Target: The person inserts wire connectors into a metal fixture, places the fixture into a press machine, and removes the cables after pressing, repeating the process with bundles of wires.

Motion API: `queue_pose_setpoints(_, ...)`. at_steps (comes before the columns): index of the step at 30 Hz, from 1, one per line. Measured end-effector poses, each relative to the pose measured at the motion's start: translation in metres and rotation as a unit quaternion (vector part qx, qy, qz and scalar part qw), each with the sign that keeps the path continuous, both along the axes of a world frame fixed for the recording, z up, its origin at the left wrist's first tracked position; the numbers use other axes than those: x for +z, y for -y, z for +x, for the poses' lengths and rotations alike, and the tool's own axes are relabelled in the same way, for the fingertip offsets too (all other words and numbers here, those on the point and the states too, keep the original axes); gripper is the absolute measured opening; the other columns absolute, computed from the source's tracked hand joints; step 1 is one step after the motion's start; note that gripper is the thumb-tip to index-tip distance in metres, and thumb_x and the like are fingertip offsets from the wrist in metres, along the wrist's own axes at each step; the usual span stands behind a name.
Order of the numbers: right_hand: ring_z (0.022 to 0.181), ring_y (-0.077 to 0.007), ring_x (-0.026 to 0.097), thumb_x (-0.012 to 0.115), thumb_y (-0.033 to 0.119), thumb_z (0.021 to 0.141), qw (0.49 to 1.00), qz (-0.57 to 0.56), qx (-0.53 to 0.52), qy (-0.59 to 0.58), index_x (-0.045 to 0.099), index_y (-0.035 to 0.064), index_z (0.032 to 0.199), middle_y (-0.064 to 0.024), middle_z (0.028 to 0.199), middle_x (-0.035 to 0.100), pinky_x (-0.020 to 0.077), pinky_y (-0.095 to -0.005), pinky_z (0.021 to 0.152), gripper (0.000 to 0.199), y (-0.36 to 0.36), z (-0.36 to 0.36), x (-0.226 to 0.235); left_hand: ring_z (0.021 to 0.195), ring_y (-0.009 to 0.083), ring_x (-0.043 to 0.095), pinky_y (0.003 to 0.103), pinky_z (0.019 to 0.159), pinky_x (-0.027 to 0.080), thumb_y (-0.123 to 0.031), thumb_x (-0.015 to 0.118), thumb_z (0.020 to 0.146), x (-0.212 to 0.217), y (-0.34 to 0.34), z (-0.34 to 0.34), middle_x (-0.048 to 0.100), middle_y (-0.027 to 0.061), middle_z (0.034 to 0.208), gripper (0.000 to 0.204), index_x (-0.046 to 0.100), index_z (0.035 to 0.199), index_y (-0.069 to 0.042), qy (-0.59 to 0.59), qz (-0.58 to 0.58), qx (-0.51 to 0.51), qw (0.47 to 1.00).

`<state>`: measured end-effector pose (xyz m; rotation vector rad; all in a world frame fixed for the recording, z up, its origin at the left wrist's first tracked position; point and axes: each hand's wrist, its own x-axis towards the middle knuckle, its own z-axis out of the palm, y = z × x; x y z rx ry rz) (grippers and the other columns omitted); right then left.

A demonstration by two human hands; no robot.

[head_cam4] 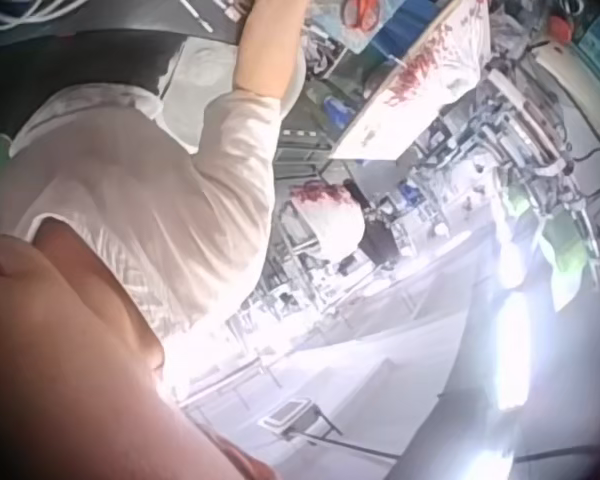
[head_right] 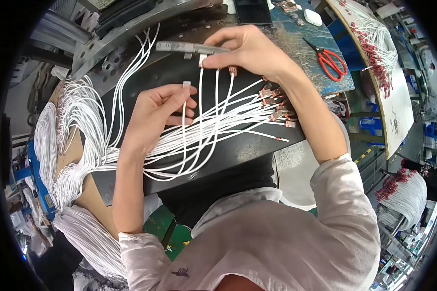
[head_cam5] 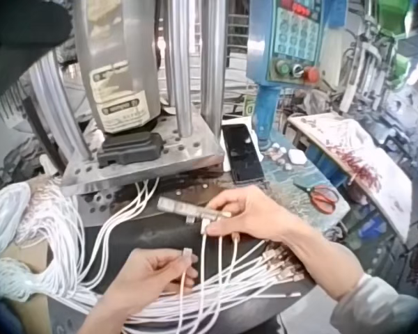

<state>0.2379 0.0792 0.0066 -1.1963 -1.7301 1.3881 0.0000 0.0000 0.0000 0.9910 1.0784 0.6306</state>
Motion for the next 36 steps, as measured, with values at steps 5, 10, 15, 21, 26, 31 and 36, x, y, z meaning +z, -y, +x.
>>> queue_pose_setpoints(5, 0.065, -0.0043, 0.06, 0.08, 0.011, 0.085, 0.993, -0.038, 0.108, 0.01, 0.068, -0.0029, 0.113, -0.0054, 0.082, 0.073, 0.0447, -0.0195, 0.055, 0.033, 0.01, -0.009, -0.002, 0.078, 0.0119, 0.066, 0.025, 0.071, 0.058, -0.016, 0.065, 0.1, -0.003, 0.001, 0.006, 0.07, 0.0092, 0.09, 0.025, 0.069, 0.112, 0.005, 0.034, 0.046, 0.11, 0.992)
queue_pose_setpoints(10, 0.065, -0.004, 0.06, 0.08, 0.009, 0.084, 0.996, -0.044, 0.071, -0.023, 0.068, -0.0029, 0.111, -0.0046, 0.082, 0.073, 0.0446, -0.0196, 0.056, 0.032, 0.011, -0.013, -0.003, 0.077, 0.0094, 0.065, 0.024, 0.071, 0.058, -0.018, 0.065, 0.1, -0.006, 0.001, 0.007, 0.071, 0.0072, 0.09, 0.025, 0.07, 0.112, 0.004, 0.043, 0.058, 0.105, 0.992)
queue_pose_setpoints(15, 0.066, -0.0034, 0.061, 0.078, 0.006, 0.086, 0.996, -0.025, 0.087, 0.017, 0.069, -0.002, 0.111, -0.004, 0.083, 0.073, 0.0444, -0.0192, 0.056, 0.028, 0.007, -0.011, -0.004, 0.076, 0.0076, 0.064, 0.023, 0.07, 0.057, -0.019, 0.065, 0.1, -0.005, 0.0, 0.006, 0.071, 0.006, 0.091, 0.025, 0.071, 0.112, 0.002, 0.029, 0.083, 0.122, 0.989)
queue_pose_setpoints(21, 0.068, -0.004, 0.062, 0.077, 0.005, 0.086, 0.996, -0.051, 0.07, -0.01, 0.069, -0.0025, 0.112, -0.0038, 0.084, 0.073, 0.0462, -0.0194, 0.057, 0.028, 0.011, -0.013, 0.001, 0.075, 0.0077, 0.063, 0.024, 0.069, 0.057, -0.02, 0.065, 0.1, -0.004, 0.0, 0.006, 0.071, 0.0057, 0.09, 0.027, 0.071, 0.112, 0.003, 0.038, 0.078, 0.111, 0.99)
queue_pose_setpoints(26, 0.069, -0.0045, 0.064, 0.077, 0.006, 0.086, 0.996, -0.065, 0.066, -0.02, 0.069, -0.0026, 0.112, -0.0032, 0.084, 0.073, 0.0481, -0.0197, 0.059, 0.028, 0.008, -0.013, -0.001, 0.074, 0.009, 0.064, 0.025, 0.069, 0.059, -0.02, 0.065, 0.099, -0.006, -0.002, 0.004, 0.07, 0.007, 0.089, 0.028, 0.07, 0.112, 0.005, 0.043, 0.081, 0.105, 0.99)
queue_pose_setpoints(31, 0.077, -0.009, 0.067, 0.077, 0.006, 0.086, 0.992, -0.073, 0.104, 0.01, 0.068, -0.0015, 0.115, -0.0075, 0.09, 0.074, 0.0508, -0.0216, 0.065, 0.032, 0.001, -0.011, 0.0, 0.073, 0.0083, 0.063, 0.026, 0.065, 0.057, -0.021, 0.066, 0.098, -0.001, -0.004, 0.002, 0.071, 0.0069, 0.091, 0.028, 0.071, 0.113, 0.003, 0.027, 0.091, 0.083, 0.992)
queue_pose_setpoints(36, 0.089, -0.016, 0.07, 0.076, 0.009, 0.087, 0.94, 0.182, 0.206, 0.205, 0.067, 0.0013, 0.12, -0.0125, 0.102, 0.073, 0.0536, -0.0248, 0.073, 0.036, -0.045, -0.008, -0.003, 0.074, 0.015, 0.062, 0.035, 0.063, 0.053, -0.018, 0.067, 0.095, 0.019, -0.019, -0.015, 0.071, 0.0082, 0.085, 0.021, 0.074, 0.099, 0.001, -0.301, 0.163, -0.059, 0.938)
